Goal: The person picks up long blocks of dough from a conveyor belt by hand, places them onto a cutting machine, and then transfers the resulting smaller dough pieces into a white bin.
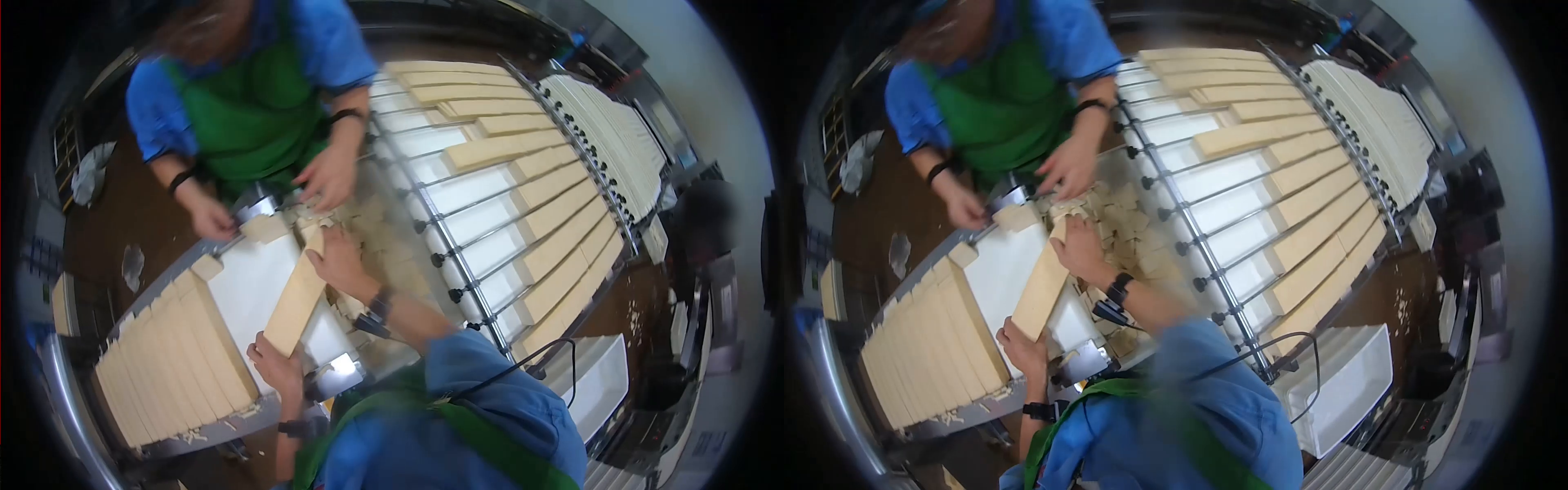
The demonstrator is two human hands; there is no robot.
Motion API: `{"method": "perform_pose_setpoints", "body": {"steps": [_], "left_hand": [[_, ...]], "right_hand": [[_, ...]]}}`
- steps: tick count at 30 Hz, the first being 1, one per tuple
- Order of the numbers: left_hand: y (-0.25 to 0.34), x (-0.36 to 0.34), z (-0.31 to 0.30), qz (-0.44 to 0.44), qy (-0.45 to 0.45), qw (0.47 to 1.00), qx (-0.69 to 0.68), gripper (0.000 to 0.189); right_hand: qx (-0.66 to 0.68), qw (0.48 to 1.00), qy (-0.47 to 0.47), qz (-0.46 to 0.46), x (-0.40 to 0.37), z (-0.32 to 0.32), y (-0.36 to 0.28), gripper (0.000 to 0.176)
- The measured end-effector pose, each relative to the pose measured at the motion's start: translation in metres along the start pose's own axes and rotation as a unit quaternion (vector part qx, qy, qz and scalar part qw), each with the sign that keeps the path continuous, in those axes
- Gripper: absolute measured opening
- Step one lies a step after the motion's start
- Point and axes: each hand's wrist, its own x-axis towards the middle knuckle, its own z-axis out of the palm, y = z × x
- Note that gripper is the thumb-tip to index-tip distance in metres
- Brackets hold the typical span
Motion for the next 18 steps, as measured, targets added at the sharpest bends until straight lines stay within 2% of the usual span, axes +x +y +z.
{"method": "perform_pose_setpoints", "body": {"steps": [2, 4, 6, 8, 10, 11, 13, 14, 16, 17, 18], "left_hand": [[0.037, -0.005, 0.013, 0.031, 0.015, 0.999, -0.022, 0.083], [0.082, -0.003, 0.035, 0.121, 0.049, 0.99, -0.052, 0.079], [0.136, 0.0, 0.053, 0.167, 0.032, 0.981, -0.089, 0.079], [0.188, 0.006, 0.068, 0.202, 0.018, 0.975, -0.095, 0.081], [0.244, 0.012, 0.078, 0.264, -0.024, 0.964, -0.034, 0.08], [0.269, 0.017, 0.085, 0.265, -0.02, 0.963, -0.035, 0.08], [0.313, 0.026, 0.098, 0.299, -0.108, 0.948, -0.014, 0.079], [0.331, 0.033, 0.106, 0.3, -0.107, 0.948, -0.015, 0.079], [0.363, 0.047, 0.121, 0.322, -0.173, 0.93, 0.033, 0.085], [0.377, 0.055, 0.127, 0.323, -0.173, 0.93, 0.035, 0.085], [0.39, 0.063, 0.133, 0.336, -0.206, 0.917, 0.057, 0.086]], "right_hand": [[0.024, 0.988, 0.155, 0.011, -0.014, -0.042, 0.031, 0.058], [0.036, 0.963, 0.266, 0.022, -0.016, -0.089, 0.065, 0.054], [-0.067, 0.927, 0.37, 0.016, -0.007, -0.121, 0.12, 0.052], [-0.022, 0.926, 0.368, 0.087, 0.0, -0.167, 0.162, 0.05], [-0.042, 0.91, 0.403, 0.083, 0.01, -0.199, 0.21, 0.047], [-0.042, 0.909, 0.406, 0.081, 0.016, -0.209, 0.237, 0.047], [-0.022, 0.92, 0.338, 0.196, 0.028, -0.22, 0.293, 0.051], [-0.022, 0.92, 0.34, 0.195, 0.033, -0.227, 0.314, 0.051], [-0.015, 0.943, 0.155, 0.294, 0.042, -0.238, 0.345, 0.061], [-0.013, 0.943, 0.157, 0.295, 0.044, -0.24, 0.357, 0.061], [-0.069, 0.937, 0.102, 0.326, 0.045, -0.242, 0.366, 0.064]]}}
